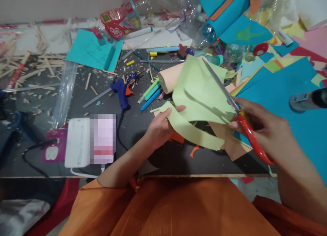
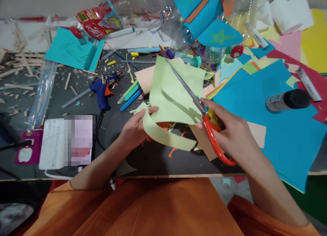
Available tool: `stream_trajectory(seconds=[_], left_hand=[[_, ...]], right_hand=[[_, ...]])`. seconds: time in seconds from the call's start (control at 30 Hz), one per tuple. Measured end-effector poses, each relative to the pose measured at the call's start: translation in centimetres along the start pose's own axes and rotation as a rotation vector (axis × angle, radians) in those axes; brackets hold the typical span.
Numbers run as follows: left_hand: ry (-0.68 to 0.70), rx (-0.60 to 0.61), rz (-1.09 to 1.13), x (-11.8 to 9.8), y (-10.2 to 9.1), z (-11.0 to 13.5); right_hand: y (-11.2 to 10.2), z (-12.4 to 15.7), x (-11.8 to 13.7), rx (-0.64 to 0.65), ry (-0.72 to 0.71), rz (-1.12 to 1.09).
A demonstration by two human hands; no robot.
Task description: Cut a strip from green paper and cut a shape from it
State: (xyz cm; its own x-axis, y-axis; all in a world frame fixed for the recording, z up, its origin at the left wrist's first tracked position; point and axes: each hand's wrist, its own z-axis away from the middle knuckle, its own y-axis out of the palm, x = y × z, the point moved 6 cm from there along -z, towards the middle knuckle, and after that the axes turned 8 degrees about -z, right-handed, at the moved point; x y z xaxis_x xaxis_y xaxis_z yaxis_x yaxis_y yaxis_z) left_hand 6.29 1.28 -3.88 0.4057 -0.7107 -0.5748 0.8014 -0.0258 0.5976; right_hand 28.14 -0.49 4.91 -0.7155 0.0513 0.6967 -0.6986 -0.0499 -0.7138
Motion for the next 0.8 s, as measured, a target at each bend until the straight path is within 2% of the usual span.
stream_trajectory(seconds=[0.07, 0.13, 0.23, 0.43, 0.53, 0.6, 0.67, 0.8], left_hand=[[-0.131, 0.101, -0.132, 1.2, 0.4, 0.1], [-0.171, 0.152, -0.272, 2.1, 0.7, 0.3], [-0.129, 0.167, -0.465, 2.4, 0.9, 0.5], [0.001, 0.334, -0.827, 1.2, 1.6, 0.9], [-0.005, 0.433, -1.063, 1.0, 1.5, 1.3], [-0.009, 0.419, -1.145, 0.9, 1.1, 1.5], [0.015, 0.336, -1.149, 0.5, 0.6, 1.3], [0.172, 0.145, -1.174, -0.4, 0.2, 0.9]], right_hand=[[-1.1, 0.7, 0.0, -0.033, 0.031, 0.066], [-1.9, 1.3, -0.1, -0.036, 0.047, 0.144], [-2.1, 1.9, -0.8, 0.002, 0.050, 0.231], [-0.1, 2.5, -3.0, 0.055, 0.151, 0.331], [0.5, 2.9, -3.2, 0.026, 0.137, 0.314], [0.7, 3.1, -3.2, 0.008, 0.118, 0.301], [0.7, 3.3, -3.2, 0.007, 0.114, 0.300], [0.9, 3.2, -3.2, 0.027, 0.127, 0.294]])
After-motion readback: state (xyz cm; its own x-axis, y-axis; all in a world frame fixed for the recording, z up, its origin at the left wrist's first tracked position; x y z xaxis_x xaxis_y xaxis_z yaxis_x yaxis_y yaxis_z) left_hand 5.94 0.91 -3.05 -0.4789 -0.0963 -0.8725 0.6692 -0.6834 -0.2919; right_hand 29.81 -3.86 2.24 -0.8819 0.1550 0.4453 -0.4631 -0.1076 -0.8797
